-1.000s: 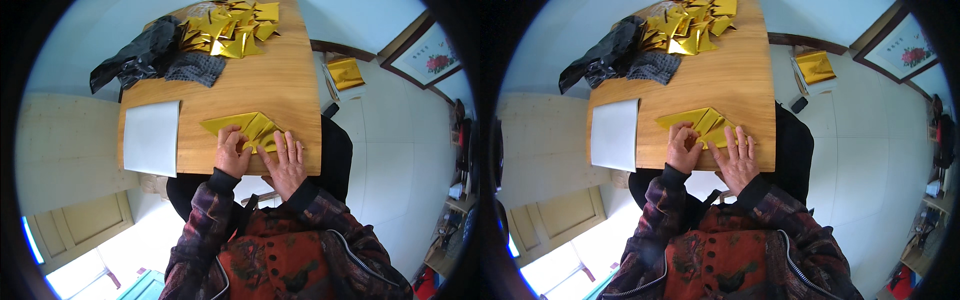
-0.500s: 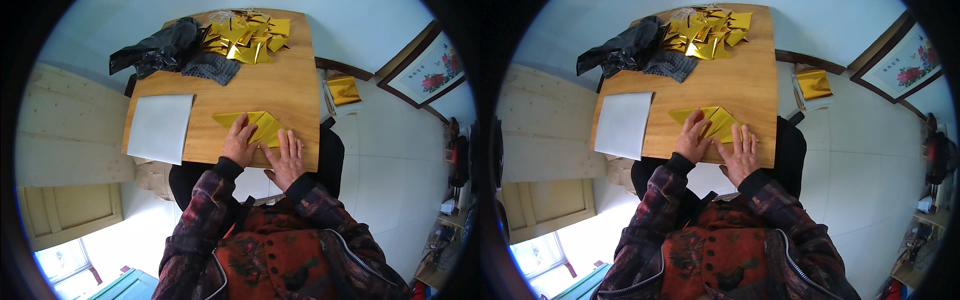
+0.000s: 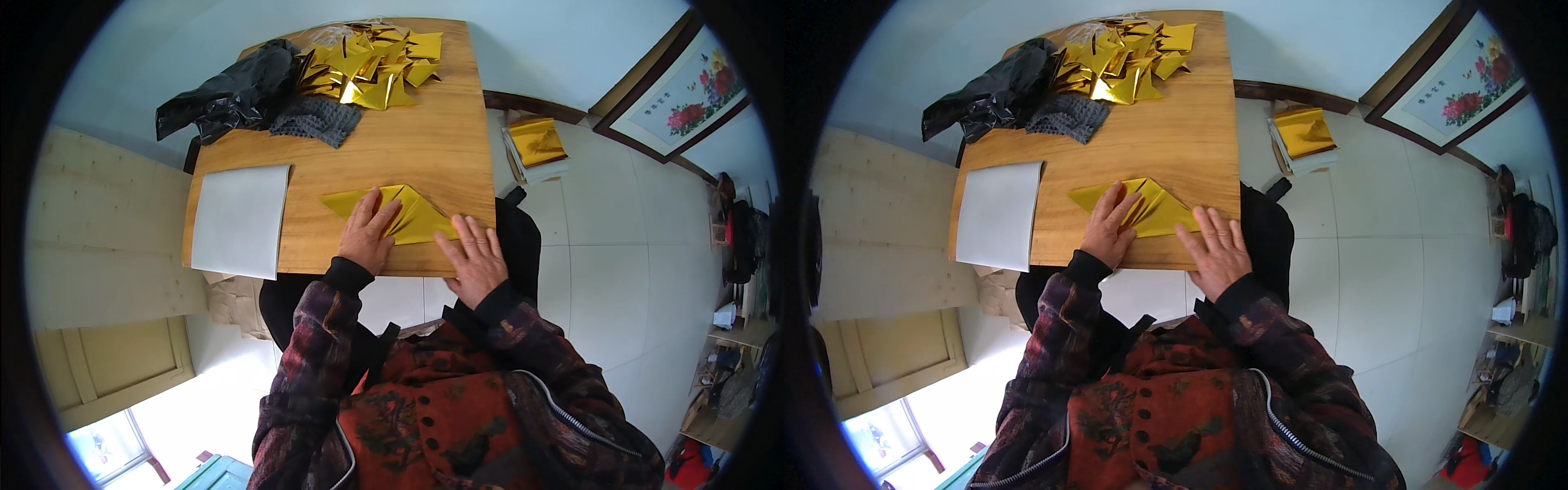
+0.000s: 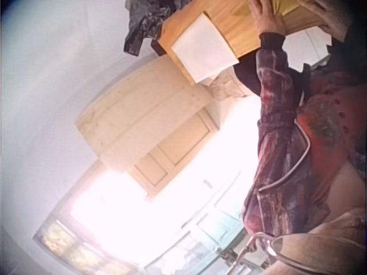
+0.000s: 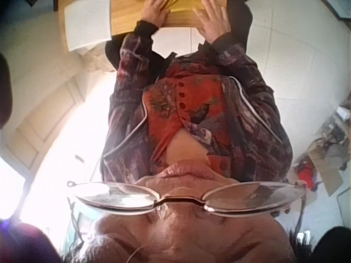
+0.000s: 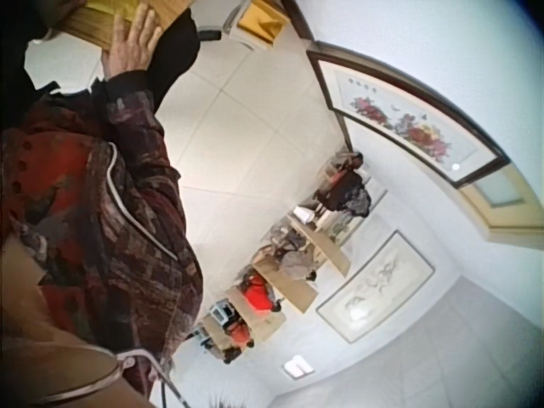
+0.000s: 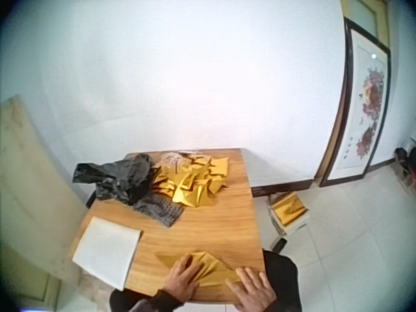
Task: The person folds a rectangular sheet of gold paper on a wooden table. They fold the paper in half, then fold the corners inward to form a triangular shape, and continue folding to create a smaller, compact shape. The person repeats the process with another sheet of gold paper.
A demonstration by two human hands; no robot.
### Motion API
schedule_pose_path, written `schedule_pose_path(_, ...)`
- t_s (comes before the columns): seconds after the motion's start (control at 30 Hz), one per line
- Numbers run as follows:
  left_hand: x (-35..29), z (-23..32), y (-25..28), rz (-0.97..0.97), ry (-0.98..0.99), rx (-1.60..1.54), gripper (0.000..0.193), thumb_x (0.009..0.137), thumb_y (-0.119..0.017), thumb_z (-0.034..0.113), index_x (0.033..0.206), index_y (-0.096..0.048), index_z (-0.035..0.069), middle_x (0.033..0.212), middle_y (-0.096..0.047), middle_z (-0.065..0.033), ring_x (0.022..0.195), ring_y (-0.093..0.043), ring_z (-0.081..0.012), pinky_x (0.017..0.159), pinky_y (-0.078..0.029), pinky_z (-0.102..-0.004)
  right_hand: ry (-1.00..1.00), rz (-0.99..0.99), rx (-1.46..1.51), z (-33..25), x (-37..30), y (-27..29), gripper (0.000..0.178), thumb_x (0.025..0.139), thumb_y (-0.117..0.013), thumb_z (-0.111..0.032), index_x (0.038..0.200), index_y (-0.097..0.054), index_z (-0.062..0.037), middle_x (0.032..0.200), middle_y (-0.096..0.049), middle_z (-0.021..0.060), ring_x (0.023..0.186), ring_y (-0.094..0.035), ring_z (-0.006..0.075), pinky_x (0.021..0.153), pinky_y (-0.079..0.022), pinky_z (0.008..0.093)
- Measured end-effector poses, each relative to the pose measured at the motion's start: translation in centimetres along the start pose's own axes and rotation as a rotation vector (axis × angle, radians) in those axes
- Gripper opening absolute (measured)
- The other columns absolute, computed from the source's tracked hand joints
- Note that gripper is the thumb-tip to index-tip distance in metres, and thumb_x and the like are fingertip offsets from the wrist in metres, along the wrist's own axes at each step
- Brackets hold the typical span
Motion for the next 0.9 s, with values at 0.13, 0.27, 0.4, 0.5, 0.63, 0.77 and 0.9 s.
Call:
schedule_pose_path(0.13, 0.0, -0.6, -0.5, -0.026, 0.041, 0.013, 0.069, 0.075, -0.069, 0.005, 0.14, -0.049, 0.021, 0.153, -0.03, -0.0173, 0.139, -0.032, -0.0387, 0.113, -0.032, -0.0451, -0.042, 0.017, -0.074, 2.0, -1.6, 1.4, 0.084, 0.07, -0.08, -0.02, 0.145, -0.043, -0.0241, 0.156, -0.03, 0.0094, 0.143, -0.028, 0.0323, 0.114, -0.024, 0.0527)
schedule_pose_path(0.27, 0.1, -0.7, -0.7, -0.038, 0.05, 0.025, 0.07, 0.075, -0.068, 0.005, 0.14, -0.049, 0.022, 0.154, -0.03, -0.0165, 0.139, -0.032, -0.0381, 0.113, -0.031, -0.0449, -0.105, 0.021, -0.128, 2.9, -2.4, 2.1, 0.083, 0.072, -0.079, -0.027, 0.145, -0.042, -0.0172, 0.156, -0.03, 0.0086, 0.143, -0.029, 0.0331, 0.113, -0.025, 0.0528)
schedule_pose_path(0.4, 0.1, -0.6, -0.7, -0.04, 0.066, 0.072, 0.067, 0.077, -0.067, 0.008, 0.14, -0.049, 0.022, 0.154, -0.03, -0.0163, 0.139, -0.032, -0.0373, 0.113, -0.031, -0.0449, -0.179, 0.034, -0.089, 2.3, -3.0, 3.4, 0.087, 0.073, -0.079, -0.033, 0.144, -0.039, -0.0044, 0.156, -0.029, 0.0121, 0.144, -0.025, 0.0331, 0.114, -0.023, 0.0538)
schedule_pose_path(0.5, 0.1, -0.3, -0.5, -0.009, 0.044, 0.073, 0.067, 0.077, -0.067, 0.01, 0.14, -0.048, 0.022, 0.154, -0.031, -0.0153, 0.139, -0.032, -0.0366, 0.113, -0.031, -0.0445, -0.003, 0.043, 0.005, -2.0, -1.8, 2.7, 0.089, 0.073, -0.078, -0.039, 0.143, -0.039, -0.0007, 0.155, -0.029, 0.0162, 0.145, -0.024, 0.0336, 0.114, -0.021, 0.0555)
schedule_pose_path(0.63, 0.1, -0.3, -0.5, 0.002, 0.066, 0.084, 0.068, 0.077, -0.068, 0.009, 0.141, -0.047, 0.021, 0.153, -0.033, -0.0137, 0.138, -0.033, -0.0362, 0.113, -0.031, -0.0438, 0.121, -0.028, 0.044, -6.0, 2.7, -1.3, 0.083, 0.078, -0.074, -0.044, 0.144, -0.041, -0.0054, 0.154, -0.03, 0.0139, 0.145, -0.021, 0.0328, 0.115, -0.019, 0.0558)
schedule_pose_path(0.77, 0.1, -0.2, -0.5, 0.02, 0.052, 0.1, 0.069, 0.078, -0.069, 0.008, 0.141, -0.046, 0.02, 0.152, -0.034, -0.0127, 0.138, -0.034, -0.0359, 0.112, -0.032, -0.0436, 0.096, -0.091, 0.01, -5.1, 3.7, -3.2, 0.079, 0.08, -0.072, -0.047, 0.144, -0.042, -0.0111, 0.154, -0.029, 0.0123, 0.146, -0.017, 0.0351, 0.115, -0.017, 0.0557)
schedule_pose_path(0.9, -0.1, -0.2, -0.3, -0.009, 0.006, 0.081, 0.066, 0.08, -0.066, 0.007, 0.142, -0.045, 0.017, 0.151, -0.037, -0.0136, 0.137, -0.036, -0.0368, 0.112, -0.033, -0.0438, 0.139, -0.066, 0.016, -5.0, 3.4, -2.9, 0.078, 0.078, -0.075, -0.045, 0.145, -0.043, -0.0221, 0.157, -0.023, 0.0132, 0.146, -0.015, 0.0398, 0.115, -0.017, 0.0564)
Point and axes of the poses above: each hand's wrist, its own x-axis towards the middle knuckle, its own y-axis out of the back of the hand, z = x × y, the point moved 9 cm from there along x, towards the middle knuckle
